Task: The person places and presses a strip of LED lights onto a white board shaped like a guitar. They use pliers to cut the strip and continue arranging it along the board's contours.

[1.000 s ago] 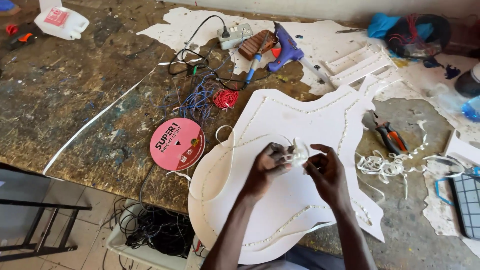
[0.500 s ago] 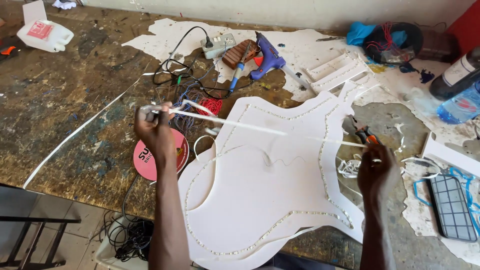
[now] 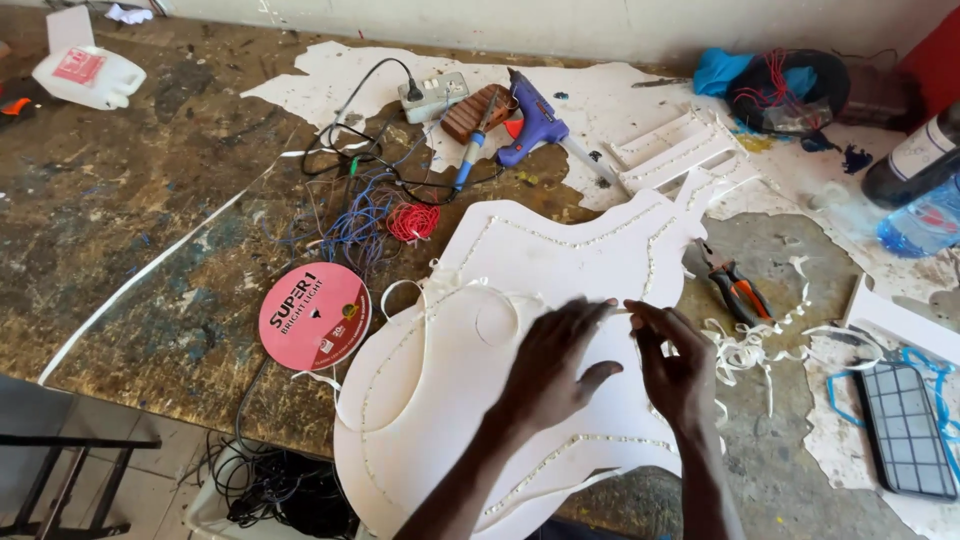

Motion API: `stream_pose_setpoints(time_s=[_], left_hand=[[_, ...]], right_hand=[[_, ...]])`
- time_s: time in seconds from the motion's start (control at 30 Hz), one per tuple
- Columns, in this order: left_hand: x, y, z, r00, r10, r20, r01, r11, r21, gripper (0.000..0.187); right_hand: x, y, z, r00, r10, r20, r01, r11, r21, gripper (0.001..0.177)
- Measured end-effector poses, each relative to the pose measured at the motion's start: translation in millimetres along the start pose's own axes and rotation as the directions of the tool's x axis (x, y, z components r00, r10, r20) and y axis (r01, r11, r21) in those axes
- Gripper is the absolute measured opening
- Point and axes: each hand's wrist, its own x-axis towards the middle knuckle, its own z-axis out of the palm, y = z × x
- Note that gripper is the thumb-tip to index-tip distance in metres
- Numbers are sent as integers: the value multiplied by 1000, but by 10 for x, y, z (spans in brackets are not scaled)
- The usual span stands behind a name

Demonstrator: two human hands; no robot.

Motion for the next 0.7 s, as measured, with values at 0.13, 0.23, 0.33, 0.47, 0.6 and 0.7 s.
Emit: stream_pose_setpoints(time_s=[0.13, 0.23, 0.33, 0.47, 0.6, 0.7], left_hand=[[-246, -279, 471, 992, -49, -114, 52, 998, 22, 44], [-341, -375, 325, 996, -91, 14, 90, 995, 30, 23], [-297, -275, -42, 967, -117, 226, 126, 992, -24, 23], [-316, -326, -147, 897, -332, 291, 347, 938, 1, 22], [-451, -723, 230, 837, -486, 250, 446, 872, 204, 23], [-457, -630, 322, 861, -475, 180, 428, 869, 248, 18]], right_hand=[[-25, 12, -269, 989, 135, 56, -136, 991, 12, 16], [-39, 301, -458, 972, 231, 40, -228, 972, -52, 14], [100, 369, -458, 964, 266, 23, -266, 964, 4, 12], [367, 563, -220, 957, 273, 102, -268, 962, -61, 11], [699, 879, 219, 972, 171, 160, -147, 977, -155, 8], [840, 1203, 396, 958, 183, 220, -131, 964, -231, 15]])
